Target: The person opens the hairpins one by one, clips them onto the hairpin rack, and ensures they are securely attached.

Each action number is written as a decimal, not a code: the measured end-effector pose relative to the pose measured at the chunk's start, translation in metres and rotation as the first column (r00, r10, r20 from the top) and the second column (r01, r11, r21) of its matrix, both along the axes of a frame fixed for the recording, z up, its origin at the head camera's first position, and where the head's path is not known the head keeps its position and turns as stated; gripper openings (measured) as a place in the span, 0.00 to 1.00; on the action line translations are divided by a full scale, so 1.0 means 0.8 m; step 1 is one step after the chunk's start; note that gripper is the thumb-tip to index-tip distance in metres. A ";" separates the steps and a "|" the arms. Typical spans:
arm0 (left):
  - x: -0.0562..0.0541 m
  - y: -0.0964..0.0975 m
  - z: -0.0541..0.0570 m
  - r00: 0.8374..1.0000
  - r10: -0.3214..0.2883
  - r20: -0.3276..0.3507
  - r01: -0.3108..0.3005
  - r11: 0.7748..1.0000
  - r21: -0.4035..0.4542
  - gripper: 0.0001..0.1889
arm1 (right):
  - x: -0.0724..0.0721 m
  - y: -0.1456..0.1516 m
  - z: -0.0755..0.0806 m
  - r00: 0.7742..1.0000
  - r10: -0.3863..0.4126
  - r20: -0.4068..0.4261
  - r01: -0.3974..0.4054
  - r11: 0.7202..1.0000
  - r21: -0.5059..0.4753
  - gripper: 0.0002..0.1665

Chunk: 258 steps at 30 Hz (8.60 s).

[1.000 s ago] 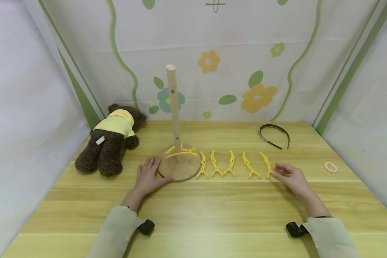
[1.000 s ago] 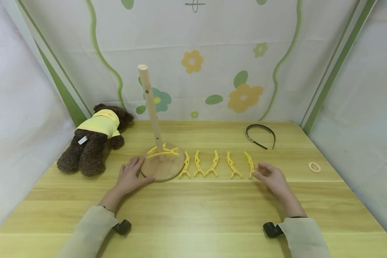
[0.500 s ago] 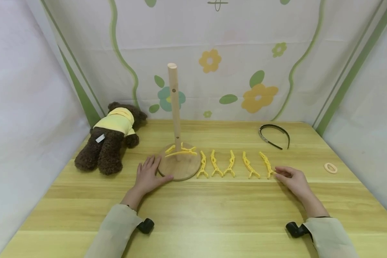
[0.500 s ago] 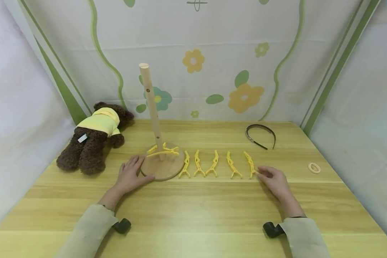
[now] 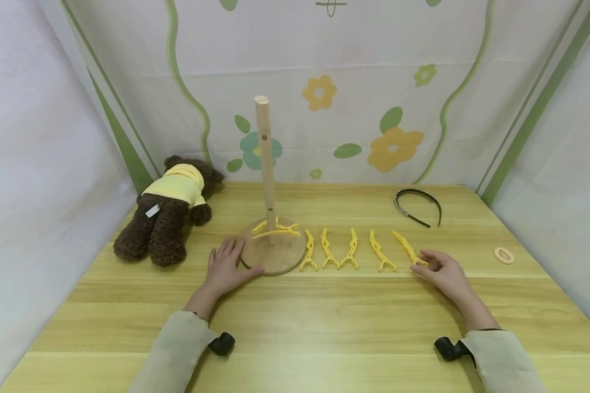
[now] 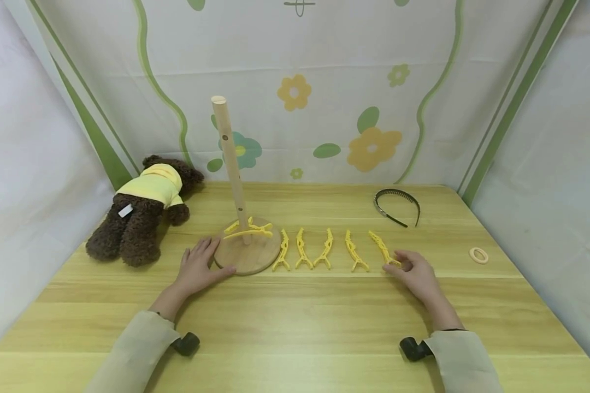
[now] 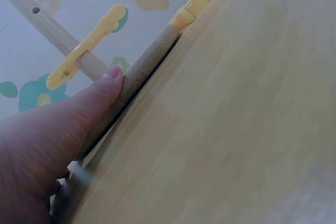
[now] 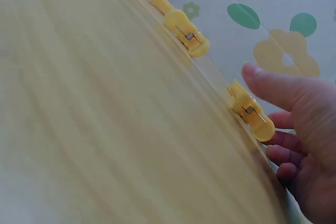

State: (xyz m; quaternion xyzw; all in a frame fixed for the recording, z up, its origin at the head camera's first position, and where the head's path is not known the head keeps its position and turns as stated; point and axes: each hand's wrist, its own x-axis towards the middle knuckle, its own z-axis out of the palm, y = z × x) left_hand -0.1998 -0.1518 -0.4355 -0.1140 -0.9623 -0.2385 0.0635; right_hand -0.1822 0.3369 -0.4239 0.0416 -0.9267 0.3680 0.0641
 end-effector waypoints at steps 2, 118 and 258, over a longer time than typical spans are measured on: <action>0.000 0.000 0.000 1.000 0.000 0.000 0.000 1.000 -0.003 0.51 | 0.000 0.000 -0.001 1.000 0.017 0.001 -0.017 1.000 0.017 0.36; 0.002 0.000 0.003 1.000 -0.022 -0.021 0.021 1.000 -0.020 0.50 | -0.101 -0.301 0.099 0.852 0.498 -0.163 -0.511 0.858 -0.049 0.14; 0.001 0.002 0.003 1.000 -0.002 -0.001 0.002 1.000 -0.011 0.51 | -0.025 -0.056 0.012 0.990 -0.071 -0.119 0.060 0.994 -0.094 0.24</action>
